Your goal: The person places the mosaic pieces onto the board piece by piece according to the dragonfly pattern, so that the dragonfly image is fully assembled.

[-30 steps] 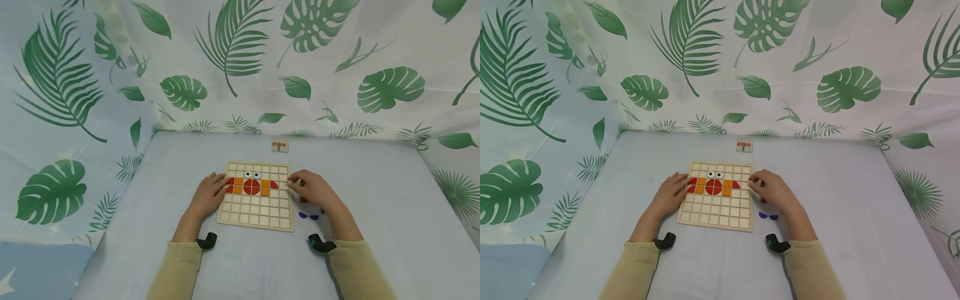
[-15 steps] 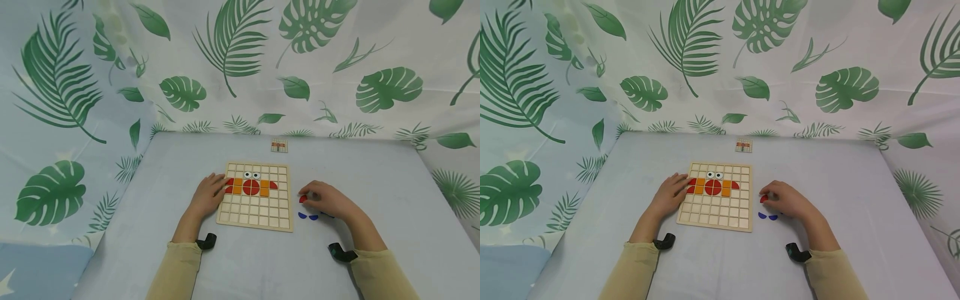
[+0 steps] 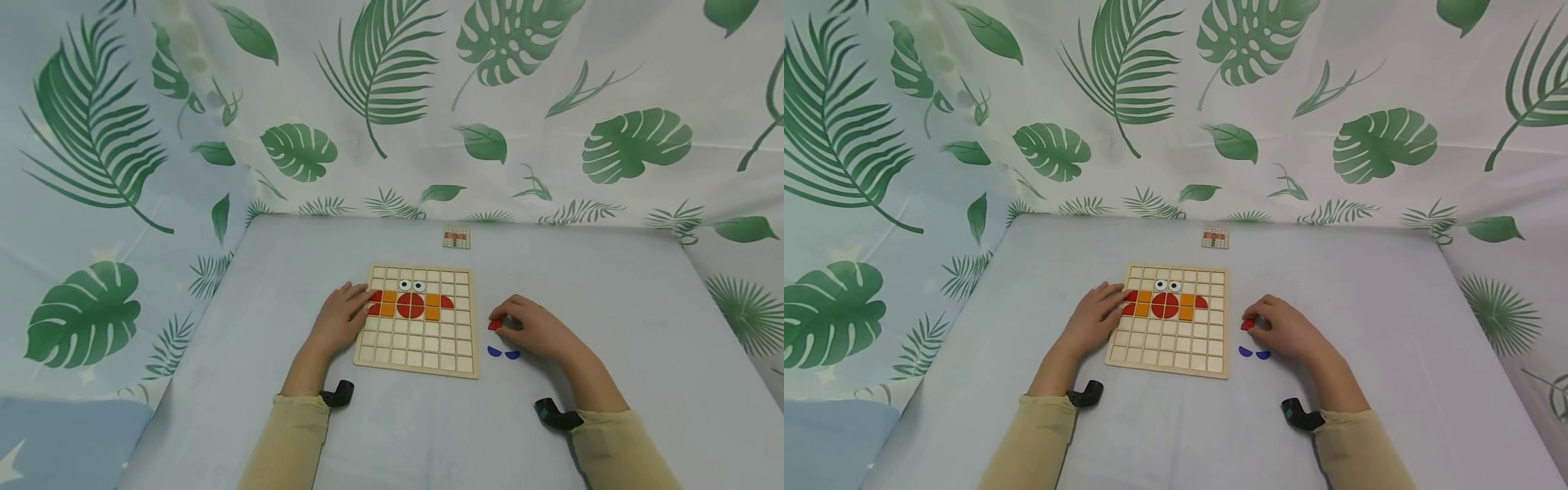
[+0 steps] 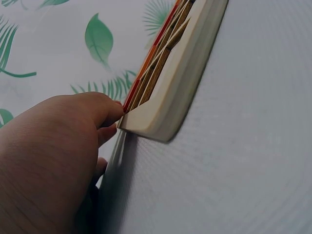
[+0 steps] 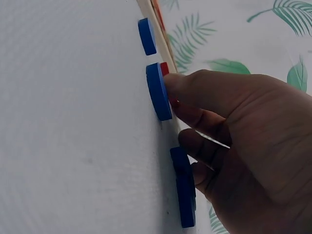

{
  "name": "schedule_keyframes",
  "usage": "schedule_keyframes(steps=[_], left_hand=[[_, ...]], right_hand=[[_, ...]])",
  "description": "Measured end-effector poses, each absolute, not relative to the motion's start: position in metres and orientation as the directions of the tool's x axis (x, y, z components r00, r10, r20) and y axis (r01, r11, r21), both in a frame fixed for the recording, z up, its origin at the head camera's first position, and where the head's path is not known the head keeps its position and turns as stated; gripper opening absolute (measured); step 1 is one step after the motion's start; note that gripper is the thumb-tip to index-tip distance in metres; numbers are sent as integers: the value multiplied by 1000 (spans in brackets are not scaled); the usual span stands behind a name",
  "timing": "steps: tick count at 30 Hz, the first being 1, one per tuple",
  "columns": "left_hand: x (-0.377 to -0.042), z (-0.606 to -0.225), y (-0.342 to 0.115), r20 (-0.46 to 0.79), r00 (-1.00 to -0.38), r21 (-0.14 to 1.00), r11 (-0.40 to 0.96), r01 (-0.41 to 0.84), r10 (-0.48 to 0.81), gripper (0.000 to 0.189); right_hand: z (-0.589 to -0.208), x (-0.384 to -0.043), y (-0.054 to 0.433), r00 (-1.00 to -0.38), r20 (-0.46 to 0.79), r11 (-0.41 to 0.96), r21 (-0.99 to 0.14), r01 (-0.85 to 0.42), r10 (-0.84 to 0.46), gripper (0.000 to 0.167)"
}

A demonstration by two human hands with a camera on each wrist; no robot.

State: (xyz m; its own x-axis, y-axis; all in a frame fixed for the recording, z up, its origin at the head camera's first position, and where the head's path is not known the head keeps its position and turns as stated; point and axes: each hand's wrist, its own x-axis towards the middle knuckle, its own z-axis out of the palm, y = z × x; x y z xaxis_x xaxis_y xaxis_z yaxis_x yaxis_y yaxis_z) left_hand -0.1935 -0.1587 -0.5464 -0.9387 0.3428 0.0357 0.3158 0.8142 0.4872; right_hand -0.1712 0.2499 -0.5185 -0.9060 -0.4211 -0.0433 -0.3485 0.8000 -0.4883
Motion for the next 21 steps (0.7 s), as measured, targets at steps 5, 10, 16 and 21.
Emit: schedule_keyframes(steps=[5,10,16,21], left_hand=[[-193,-545,-158,52,-939,491,810,320,340,44],[-192,-546,-158,54,-941,490,812,317,335,44],[-193,-544,-157,57,-944,499,810,309,326,44],[-192,-543,-157,67,-943,508,802,314,326,43]], right_hand=[[-519,-170,249,-905,-16,796,-482,-366,-425,24],[-521,-169,250,-907,19,794,-476,-379,-421,24],[-520,-170,251,-917,22,800,-481,-358,-397,21],[-519,-171,252,-926,15,803,-492,-335,-377,21]])
